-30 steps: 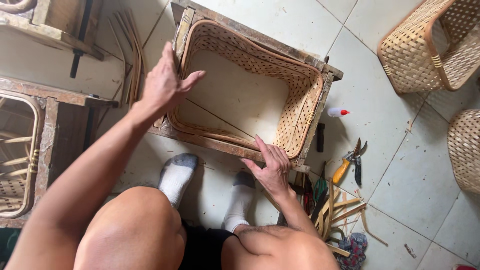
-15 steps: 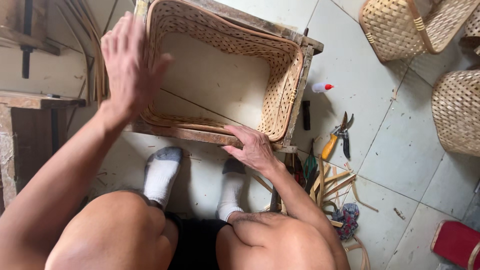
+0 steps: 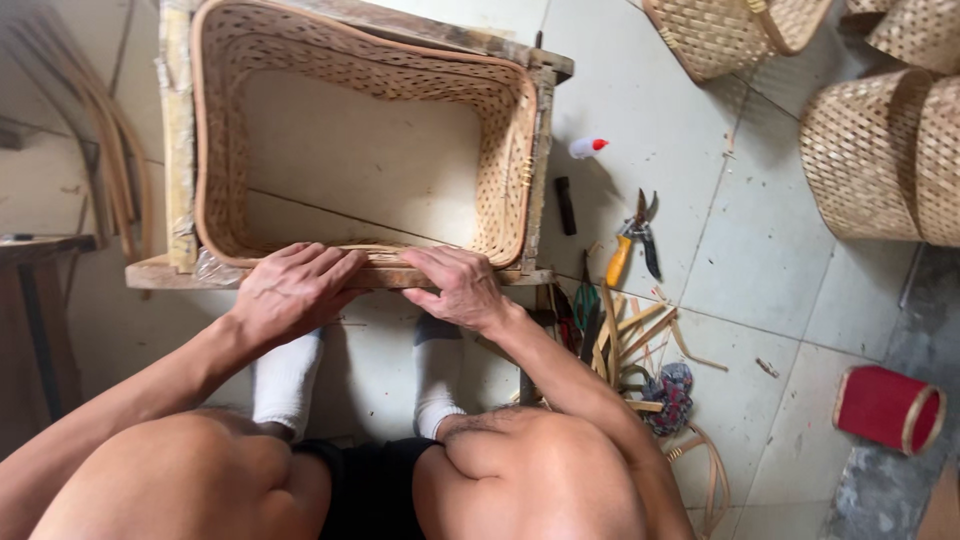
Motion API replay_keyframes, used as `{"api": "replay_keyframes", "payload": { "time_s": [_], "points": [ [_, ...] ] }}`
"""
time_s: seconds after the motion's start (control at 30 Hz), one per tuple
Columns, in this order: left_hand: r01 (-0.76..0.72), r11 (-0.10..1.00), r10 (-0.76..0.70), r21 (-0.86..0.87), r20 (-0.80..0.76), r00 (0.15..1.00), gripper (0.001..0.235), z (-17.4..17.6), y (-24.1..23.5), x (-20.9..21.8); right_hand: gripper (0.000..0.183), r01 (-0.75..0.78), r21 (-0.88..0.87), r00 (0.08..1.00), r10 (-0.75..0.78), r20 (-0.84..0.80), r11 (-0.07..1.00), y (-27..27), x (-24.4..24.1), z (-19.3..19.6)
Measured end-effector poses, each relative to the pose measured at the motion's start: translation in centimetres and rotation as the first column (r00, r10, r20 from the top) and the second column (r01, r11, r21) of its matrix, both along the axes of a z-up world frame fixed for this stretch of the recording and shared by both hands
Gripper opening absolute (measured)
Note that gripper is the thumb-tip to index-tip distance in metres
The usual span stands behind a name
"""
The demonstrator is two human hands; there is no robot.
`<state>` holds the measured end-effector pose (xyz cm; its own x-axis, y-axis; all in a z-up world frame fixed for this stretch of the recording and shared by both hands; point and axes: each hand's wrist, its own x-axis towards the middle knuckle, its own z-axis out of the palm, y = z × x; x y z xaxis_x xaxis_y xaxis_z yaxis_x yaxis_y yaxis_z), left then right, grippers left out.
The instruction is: The person assembles a rectangular woven basket by fitting a pre-woven body into a wooden frame, then secures and trims bamboo strips along the rim using a hammer and scissors.
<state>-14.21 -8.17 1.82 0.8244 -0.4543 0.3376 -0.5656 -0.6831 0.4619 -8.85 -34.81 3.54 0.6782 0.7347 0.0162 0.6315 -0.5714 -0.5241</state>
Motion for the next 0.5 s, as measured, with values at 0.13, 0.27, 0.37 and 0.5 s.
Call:
{"api": "replay_keyframes", "payload": {
  "time_s": [0.13, 0.27, 0.37, 0.5],
  "points": [
    [-0.014, 0.998, 0.018, 0.058, -0.070, 0.997, 0.048, 1.1, -0.8, 0.2, 0.062, -0.025, -0.025, 0.998, 0.026, 0.053, 0.999, -0.5, 0.3, 1.4],
    [-0.032, 0.995, 0.039, 0.091, -0.074, 0.997, 0.050, 1.1, -0.6, 0.1, 0.068, 0.237, 0.227, 0.969, -0.246, 0.012, 0.945, -3.0, 2.6, 2.7],
    [-0.060, 0.992, 0.066, 0.109, -0.049, 0.997, 0.050, 0.9, -0.8, -0.2, 0.084, 0.614, 0.210, 0.781, -0.624, -0.021, 0.761, -5.5, 5.4, 2.0],
    [-0.082, 0.994, 0.084, 0.077, -0.017, 0.996, 0.053, 1.3, -1.1, 0.2, 0.090, 0.833, -0.024, 0.536, -0.818, -0.206, 0.552, -6.4, 8.9, -1.1]
  ]
}}
